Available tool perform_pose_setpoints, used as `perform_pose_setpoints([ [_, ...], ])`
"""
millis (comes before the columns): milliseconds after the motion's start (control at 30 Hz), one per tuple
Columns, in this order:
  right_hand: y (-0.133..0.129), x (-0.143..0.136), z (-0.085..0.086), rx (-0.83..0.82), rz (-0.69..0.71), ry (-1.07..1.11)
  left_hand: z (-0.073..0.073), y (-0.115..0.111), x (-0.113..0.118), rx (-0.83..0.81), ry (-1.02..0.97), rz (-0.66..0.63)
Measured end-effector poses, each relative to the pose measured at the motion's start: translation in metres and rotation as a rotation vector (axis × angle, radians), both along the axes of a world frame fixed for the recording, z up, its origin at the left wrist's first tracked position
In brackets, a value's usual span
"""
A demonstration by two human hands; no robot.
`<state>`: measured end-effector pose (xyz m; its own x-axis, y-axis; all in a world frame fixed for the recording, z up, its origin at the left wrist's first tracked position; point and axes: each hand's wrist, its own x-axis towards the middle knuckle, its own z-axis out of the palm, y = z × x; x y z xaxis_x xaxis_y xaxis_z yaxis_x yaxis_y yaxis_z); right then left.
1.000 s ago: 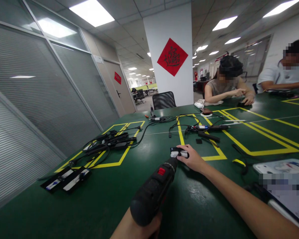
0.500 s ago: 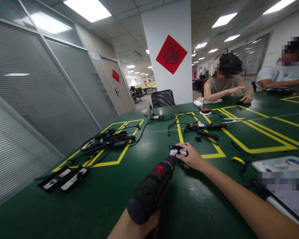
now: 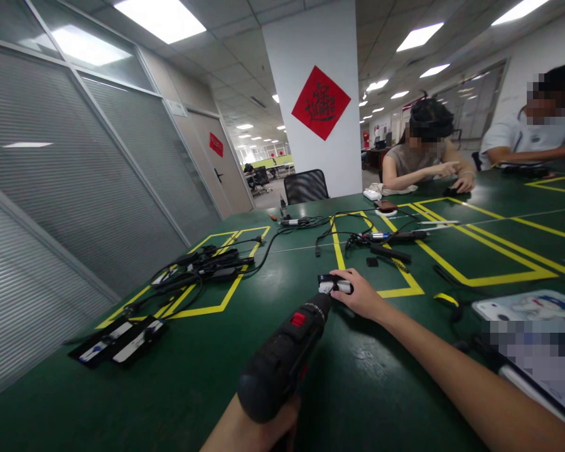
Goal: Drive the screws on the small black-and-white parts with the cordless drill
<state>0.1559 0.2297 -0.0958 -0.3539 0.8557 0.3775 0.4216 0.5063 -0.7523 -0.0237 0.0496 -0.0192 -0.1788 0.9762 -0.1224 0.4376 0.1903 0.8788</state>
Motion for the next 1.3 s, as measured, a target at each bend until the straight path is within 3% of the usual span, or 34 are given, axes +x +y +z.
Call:
perform_pose_setpoints([
  [333,-0.002,0.001,0.003,-0.007,0.001,0.002,-0.009,0.009,-0.006,0.002,-0.030,0.032],
  [533,-0.002,0.000,0.002,-0.013,-0.008,0.010,-0.016,0.009,-0.009,-0.091,-0.027,0.068],
  [800,-0.002,0.000,0.003,-0.015,0.001,0.018,-0.009,0.002,-0.011,-0.117,-0.018,0.039],
  [1033,-0.002,-0.001,0.005,-0.025,0.000,0.027,0.000,0.009,-0.009,0.061,0.014,0.048],
  [1300,-0.001,0.000,0.002,-0.015,-0.003,0.023,-0.023,0.009,-0.007,0.039,0.012,0.062],
])
